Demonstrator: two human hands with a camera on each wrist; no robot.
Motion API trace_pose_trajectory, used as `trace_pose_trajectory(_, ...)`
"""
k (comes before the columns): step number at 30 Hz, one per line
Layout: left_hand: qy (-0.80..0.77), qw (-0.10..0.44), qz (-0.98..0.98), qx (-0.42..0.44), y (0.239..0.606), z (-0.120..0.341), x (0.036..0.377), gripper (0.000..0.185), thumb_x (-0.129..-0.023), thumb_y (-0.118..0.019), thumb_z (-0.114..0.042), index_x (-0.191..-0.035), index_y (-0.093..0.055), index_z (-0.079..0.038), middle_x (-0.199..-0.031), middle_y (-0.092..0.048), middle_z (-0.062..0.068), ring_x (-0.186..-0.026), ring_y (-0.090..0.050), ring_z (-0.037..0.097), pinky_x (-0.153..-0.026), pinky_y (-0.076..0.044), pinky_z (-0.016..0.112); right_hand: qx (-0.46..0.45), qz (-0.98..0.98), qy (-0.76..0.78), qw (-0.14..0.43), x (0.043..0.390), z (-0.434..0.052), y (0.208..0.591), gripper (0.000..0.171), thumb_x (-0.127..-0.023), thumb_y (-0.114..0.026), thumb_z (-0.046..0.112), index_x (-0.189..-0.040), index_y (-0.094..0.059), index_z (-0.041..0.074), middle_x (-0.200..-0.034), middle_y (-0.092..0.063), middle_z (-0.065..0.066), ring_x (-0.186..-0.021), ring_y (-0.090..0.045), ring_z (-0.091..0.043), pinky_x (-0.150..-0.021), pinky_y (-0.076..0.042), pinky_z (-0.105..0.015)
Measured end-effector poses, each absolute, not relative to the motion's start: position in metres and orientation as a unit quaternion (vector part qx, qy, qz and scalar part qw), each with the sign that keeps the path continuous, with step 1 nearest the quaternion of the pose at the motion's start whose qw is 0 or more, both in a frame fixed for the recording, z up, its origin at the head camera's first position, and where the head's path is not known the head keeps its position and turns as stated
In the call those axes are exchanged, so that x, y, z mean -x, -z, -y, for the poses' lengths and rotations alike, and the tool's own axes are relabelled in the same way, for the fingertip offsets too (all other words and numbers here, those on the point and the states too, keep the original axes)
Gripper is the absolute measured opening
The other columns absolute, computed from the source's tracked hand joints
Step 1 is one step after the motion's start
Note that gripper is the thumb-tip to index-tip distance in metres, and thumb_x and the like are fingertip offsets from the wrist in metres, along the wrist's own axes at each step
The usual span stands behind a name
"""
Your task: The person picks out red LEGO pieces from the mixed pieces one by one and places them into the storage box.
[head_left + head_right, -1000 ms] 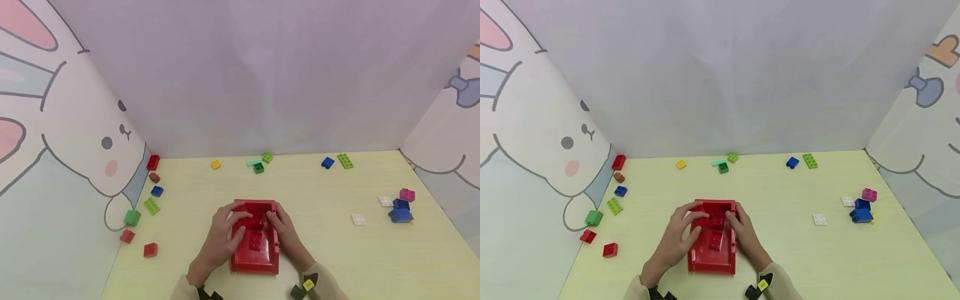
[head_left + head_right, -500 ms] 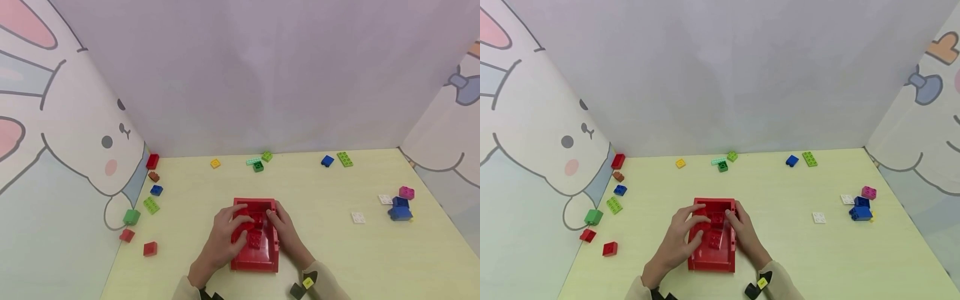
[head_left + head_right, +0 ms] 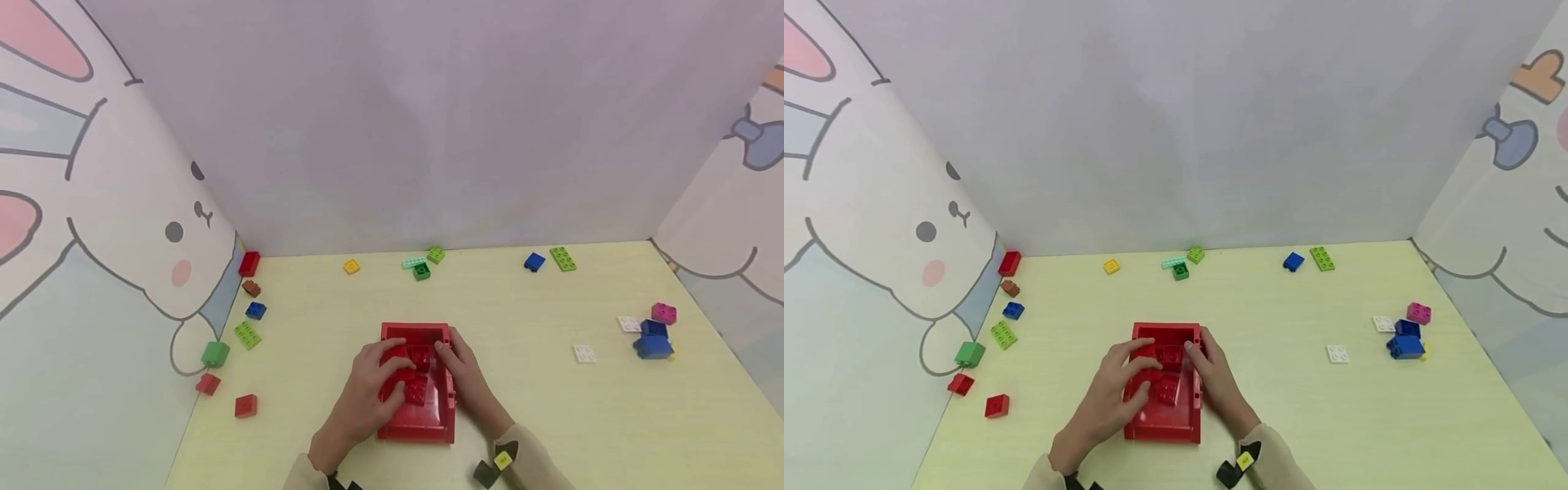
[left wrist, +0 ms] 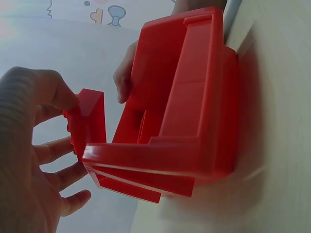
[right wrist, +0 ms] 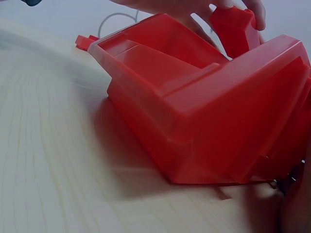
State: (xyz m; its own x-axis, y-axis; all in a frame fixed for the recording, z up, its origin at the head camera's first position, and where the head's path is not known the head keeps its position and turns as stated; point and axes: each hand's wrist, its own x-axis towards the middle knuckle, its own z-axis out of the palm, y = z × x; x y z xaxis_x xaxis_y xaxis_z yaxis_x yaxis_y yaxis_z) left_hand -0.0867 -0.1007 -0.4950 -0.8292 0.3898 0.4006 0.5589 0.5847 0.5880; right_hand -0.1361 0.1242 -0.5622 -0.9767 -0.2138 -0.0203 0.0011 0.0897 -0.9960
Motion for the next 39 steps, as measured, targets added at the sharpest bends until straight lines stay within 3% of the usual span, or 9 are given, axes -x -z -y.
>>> trace_pose_trajectory(12, 0.359, 0.107, 0.889, 0.265, 0.499, 0.095, 0.082, 0.056, -0.070, -0.094, -0.017, -0.119, -0.069, -0.027, -0.149, -0.056, 0.000, -0.139, -0.048, 0.013, -0.112, -0.051, 0.056, 0.068, -0.734, 0.671, 0.079, 0.135, -0.123, 0.561, 0.046, -0.103, -0.060, 0.039, -0.145, -0.047, 0.025, -0.141, -0.060, 0.000, -0.134, -0.057, -0.024, -0.106, -0.057, -0.035)
trace_pose_trajectory(24, 0.319, 0.099, 0.901, 0.278, 0.505, 0.093, 0.081, 0.053, -0.074, -0.091, -0.024, -0.122, -0.068, -0.029, -0.149, -0.056, -0.002, -0.139, -0.050, 0.015, -0.114, -0.049, 0.056, 0.084, -0.740, 0.663, 0.077, 0.138, -0.126, 0.564, 0.046, -0.105, -0.055, 0.038, -0.147, -0.046, 0.021, -0.142, -0.059, -0.006, -0.133, -0.055, -0.028, -0.107, -0.056, -0.034)
trace_pose_trajectory(39, 0.287, 0.121, 0.902, 0.300, 0.513, 0.085, 0.078, 0.051, -0.076, -0.090, -0.028, -0.123, -0.070, -0.027, -0.147, -0.057, -0.003, -0.136, -0.051, 0.015, -0.111, -0.053, 0.050, 0.066, -0.735, 0.669, 0.087, 0.136, -0.124, 0.561, 0.045, -0.103, -0.060, 0.037, -0.145, -0.046, 0.030, -0.142, -0.059, 0.003, -0.136, -0.055, -0.025, -0.108, -0.056, -0.036)
